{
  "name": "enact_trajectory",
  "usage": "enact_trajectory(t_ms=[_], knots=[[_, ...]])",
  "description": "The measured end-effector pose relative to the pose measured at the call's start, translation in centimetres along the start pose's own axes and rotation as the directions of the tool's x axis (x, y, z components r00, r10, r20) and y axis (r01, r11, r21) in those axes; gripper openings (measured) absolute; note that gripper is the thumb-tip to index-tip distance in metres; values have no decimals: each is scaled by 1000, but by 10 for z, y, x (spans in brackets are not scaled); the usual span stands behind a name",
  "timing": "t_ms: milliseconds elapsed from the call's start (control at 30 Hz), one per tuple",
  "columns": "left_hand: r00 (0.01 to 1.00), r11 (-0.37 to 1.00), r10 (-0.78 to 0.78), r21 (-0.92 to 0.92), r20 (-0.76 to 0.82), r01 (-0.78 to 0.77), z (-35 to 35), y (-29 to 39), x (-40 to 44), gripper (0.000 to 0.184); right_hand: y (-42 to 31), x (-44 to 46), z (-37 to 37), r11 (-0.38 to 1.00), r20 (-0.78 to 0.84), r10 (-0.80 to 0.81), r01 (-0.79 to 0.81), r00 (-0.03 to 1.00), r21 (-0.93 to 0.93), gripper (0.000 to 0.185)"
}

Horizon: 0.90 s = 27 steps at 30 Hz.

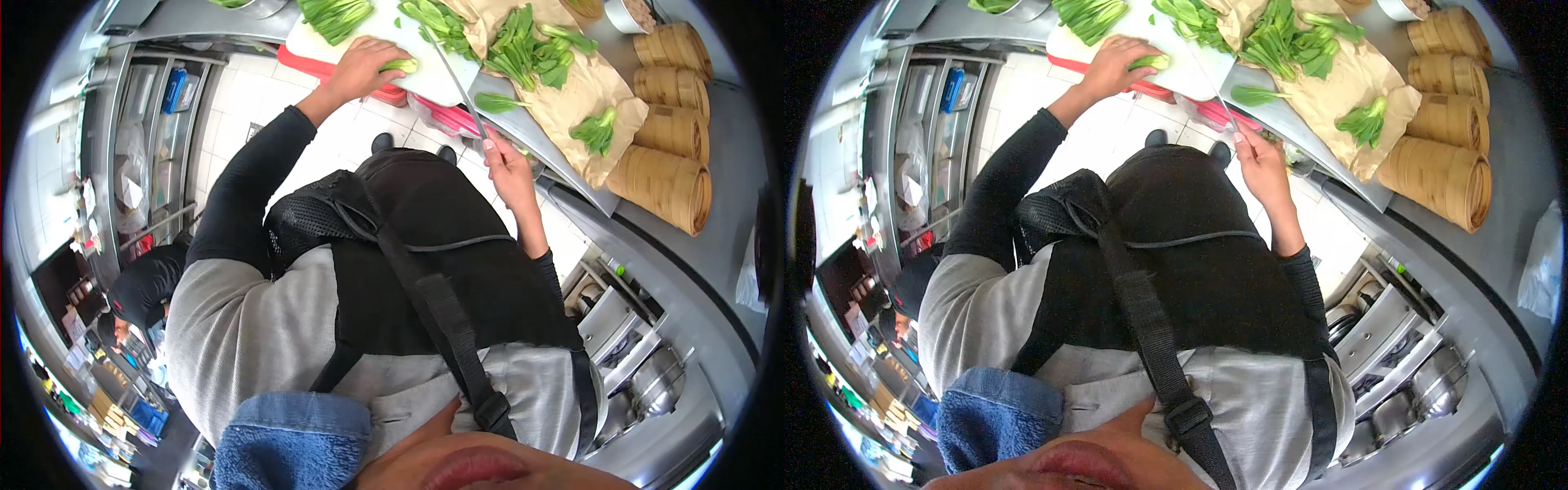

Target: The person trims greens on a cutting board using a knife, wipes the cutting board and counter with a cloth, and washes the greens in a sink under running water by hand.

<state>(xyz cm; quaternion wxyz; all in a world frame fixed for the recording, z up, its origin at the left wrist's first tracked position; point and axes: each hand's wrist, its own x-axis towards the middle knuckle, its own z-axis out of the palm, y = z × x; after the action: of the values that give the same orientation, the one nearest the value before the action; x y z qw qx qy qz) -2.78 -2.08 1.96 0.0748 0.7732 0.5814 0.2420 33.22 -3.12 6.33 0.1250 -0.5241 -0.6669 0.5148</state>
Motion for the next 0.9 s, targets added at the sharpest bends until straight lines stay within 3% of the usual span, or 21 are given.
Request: enact_trajectory(t_ms=[100, 133, 233, 300, 633, 733, 800, 833, 900], knots=[[979, 952, -166, -279, -115, 128, 24, 5, -4, 30, 3, -13, 6, 998, -21, 18, -16, 1000, 62, 37], [967, 940, -198, -309, -159, 142, 28, 7, -5, 26, 3, -16, 4, 990, 41, 136, -137, 990, 31, 37], [954, 944, -214, -297, -212, 146, 37, 8, -6, 26, -2, -25, 7, 986, 77, 157, -161, 985, 48, 37], [956, 945, -230, -276, -182, 175, 39, 7, -5, 26, -3, -28, 7, 997, 51, 73, -73, 996, 5, 38], [949, 934, -274, -277, -155, 225, 34, 12, 2, 25, -12, -25, 18, 998, 91, 62, -63, 994, 6, 39], [983, 948, -164, -289, -81, 134, 30, 1, 3, 23, -23, 3, 26, 985, 155, 144, -156, 977, 67, 38], [996, 997, 67, -35, -63, -70, 19, -8, 10, 22, -27, 21, 25, 940, 212, 211, -258, 954, 223, 42], [984, 980, 176, 97, -37, -172, 12, -11, 14, 22, -29, 21, 22, 954, 166, 186, -219, 968, 206, 42], [993, 992, 110, 67, -50, -107, 4, -10, 15, 20, -36, 20, 11, 979, 81, 118, -130, 990, 160, 42]])
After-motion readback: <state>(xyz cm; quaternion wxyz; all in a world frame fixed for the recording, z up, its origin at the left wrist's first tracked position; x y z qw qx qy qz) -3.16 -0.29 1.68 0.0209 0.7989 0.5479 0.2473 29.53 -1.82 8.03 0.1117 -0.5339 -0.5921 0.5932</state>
